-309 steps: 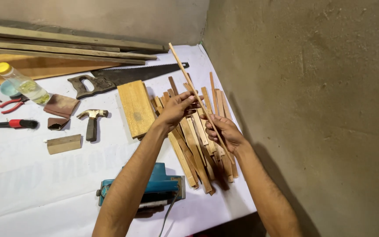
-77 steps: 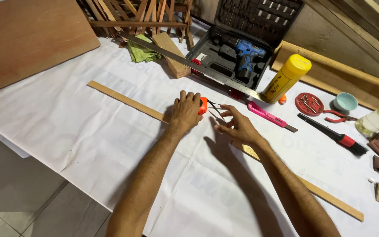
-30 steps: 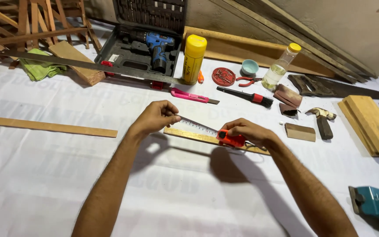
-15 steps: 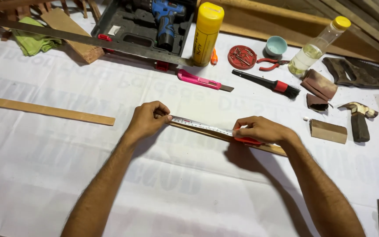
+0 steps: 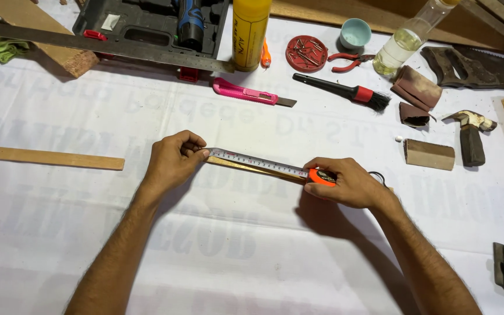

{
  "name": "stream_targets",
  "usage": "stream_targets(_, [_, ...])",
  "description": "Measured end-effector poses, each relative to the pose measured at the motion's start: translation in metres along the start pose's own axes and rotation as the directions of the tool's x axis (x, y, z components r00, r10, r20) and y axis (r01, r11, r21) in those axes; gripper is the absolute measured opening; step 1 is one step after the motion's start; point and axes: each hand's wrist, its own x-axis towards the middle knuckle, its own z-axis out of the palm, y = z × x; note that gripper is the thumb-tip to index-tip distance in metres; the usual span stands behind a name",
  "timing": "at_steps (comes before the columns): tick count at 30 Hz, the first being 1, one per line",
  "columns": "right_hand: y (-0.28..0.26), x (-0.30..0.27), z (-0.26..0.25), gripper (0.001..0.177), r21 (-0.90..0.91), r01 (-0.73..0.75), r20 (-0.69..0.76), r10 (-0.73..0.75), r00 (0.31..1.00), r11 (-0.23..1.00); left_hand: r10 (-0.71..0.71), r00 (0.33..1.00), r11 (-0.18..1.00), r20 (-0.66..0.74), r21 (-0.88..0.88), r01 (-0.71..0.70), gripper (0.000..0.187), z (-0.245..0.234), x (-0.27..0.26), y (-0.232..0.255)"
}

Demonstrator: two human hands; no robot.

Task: Measure and mark small wooden slats using a tape measure and sandpaper block.

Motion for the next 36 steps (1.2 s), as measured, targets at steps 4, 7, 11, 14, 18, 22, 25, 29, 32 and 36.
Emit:
stream_targets(4, [-0.001,0.000,-0.002,0.047,-0.032,0.003,-0.001,-0.003,1.000,0.999,0.042,0.999,0.993,-0.002,0.108,-0.042,0.022,0.004,-0.001,0.001])
stream_targets(7, [-0.002,0.002,-0.003,0.049,-0.062,0.013,0.000,-0.013,1.000,0.998,0.046,0.999,0.980,0.005,0.195,-0.046,0.021,0.003,-0.001,0.004])
stream_targets(11, [-0.001,0.002,-0.002,0.052,-0.098,-0.015,0.010,0.017,1.000,0.995,0.007,1.000,0.983,0.027,0.184,-0.012,0.020,0.001,-0.002,0.007])
stream_targets(14, [0.007,0.004,-0.001,0.051,-0.087,0.001,0.010,0.000,1.000,0.996,0.005,1.000,0.983,0.031,0.183,-0.011,0.019,0.003,-0.001,0.004])
stream_targets(18, [0.018,0.003,0.003,0.050,-0.034,0.104,-0.023,-0.105,0.994,0.994,0.017,0.999,0.992,0.037,0.121,-0.022,0.021,-0.002,-0.007,0.009])
stream_targets(22, [0.020,-0.004,0.002,0.051,-0.091,0.084,-0.021,-0.087,0.996,0.992,0.026,0.999,0.999,0.027,0.032,-0.027,0.023,-0.004,-0.014,0.016])
stream_targets(25, [0.033,-0.007,-0.003,0.048,0.054,0.198,-0.069,-0.195,0.978,0.979,0.026,0.999,0.999,0.019,-0.045,-0.025,0.023,0.006,-0.021,0.041])
stream_targets(29, [0.039,-0.027,-0.023,0.046,0.094,0.191,-0.052,-0.187,0.981,0.977,0.144,0.987,0.989,0.076,0.027,-0.146,0.019,0.041,-0.025,0.077])
stream_targets(32, [0.059,-0.042,-0.043,0.045,0.036,0.110,-0.050,-0.108,0.993,0.993,0.211,0.964,0.973,0.161,0.057,-0.223,0.017,0.075,-0.022,0.096])
stream_targets(36, [0.096,-0.070,-0.064,0.046,-0.053,-0.031,-0.060,0.028,0.998,0.998,0.230,0.925,0.972,0.304,-0.027,-0.233,0.017,0.120,-0.016,0.113])
